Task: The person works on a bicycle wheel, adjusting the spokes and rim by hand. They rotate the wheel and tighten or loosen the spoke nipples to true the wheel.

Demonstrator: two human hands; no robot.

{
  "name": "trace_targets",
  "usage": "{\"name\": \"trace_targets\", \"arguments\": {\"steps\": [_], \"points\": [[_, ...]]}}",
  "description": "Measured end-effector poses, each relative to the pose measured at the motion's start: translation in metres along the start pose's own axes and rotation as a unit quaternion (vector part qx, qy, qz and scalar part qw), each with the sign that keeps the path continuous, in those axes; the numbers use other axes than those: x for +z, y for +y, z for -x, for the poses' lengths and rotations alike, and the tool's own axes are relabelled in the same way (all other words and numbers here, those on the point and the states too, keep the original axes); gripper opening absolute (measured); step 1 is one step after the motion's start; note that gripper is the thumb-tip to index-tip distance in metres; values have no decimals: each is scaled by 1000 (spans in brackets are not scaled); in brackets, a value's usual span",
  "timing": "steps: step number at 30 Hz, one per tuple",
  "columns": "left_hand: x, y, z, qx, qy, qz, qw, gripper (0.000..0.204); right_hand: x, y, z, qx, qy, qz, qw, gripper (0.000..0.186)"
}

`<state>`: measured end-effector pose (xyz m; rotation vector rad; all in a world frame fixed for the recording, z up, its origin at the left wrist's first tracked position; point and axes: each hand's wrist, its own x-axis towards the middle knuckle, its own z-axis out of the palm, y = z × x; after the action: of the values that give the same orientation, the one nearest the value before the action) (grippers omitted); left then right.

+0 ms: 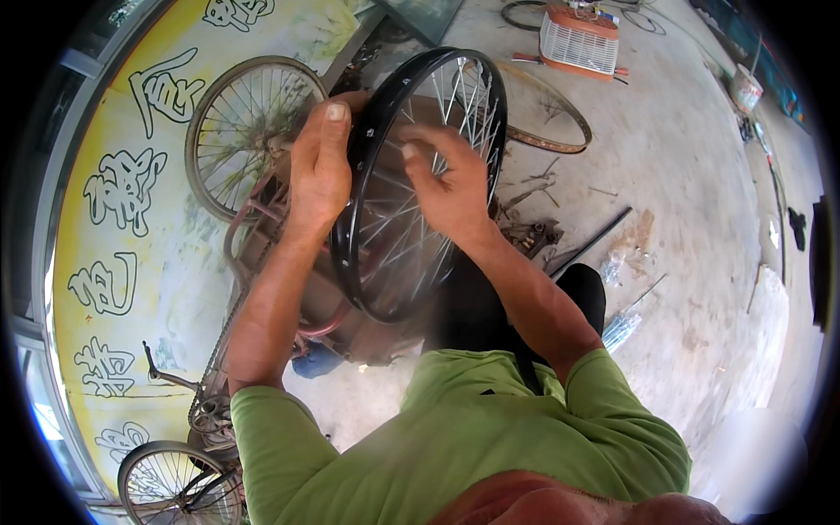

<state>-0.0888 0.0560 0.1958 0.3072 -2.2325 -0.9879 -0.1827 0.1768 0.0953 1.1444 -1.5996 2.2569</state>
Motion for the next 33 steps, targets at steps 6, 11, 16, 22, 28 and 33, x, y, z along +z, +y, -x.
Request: {"name": "trace_targets", "arguments": {"steps": [6,11,16,22,28,33], "points": [[7,10,-2,18,2,-11,1000,45,13,-5,-14,48,-105,-44,992,20],[4,-3,-2,42,-2,1,999,43,16,5,-19,96,-143,-69,983,18],[1,-4,0,56,-6,-48,997,51,30,16,-10,28,-51,-89,994,15],[3,5,-4,98,-21,-126,987,47,27,27,-16,12,-67,-114,991,15],[9,13,-10,113,-37,-129,985,40,13,25,-30,44,-180,-118,976,18],[-6,-15,-15,105,-53,-114,986,45,38,39,-17,9,-102,-127,987,10]]}}
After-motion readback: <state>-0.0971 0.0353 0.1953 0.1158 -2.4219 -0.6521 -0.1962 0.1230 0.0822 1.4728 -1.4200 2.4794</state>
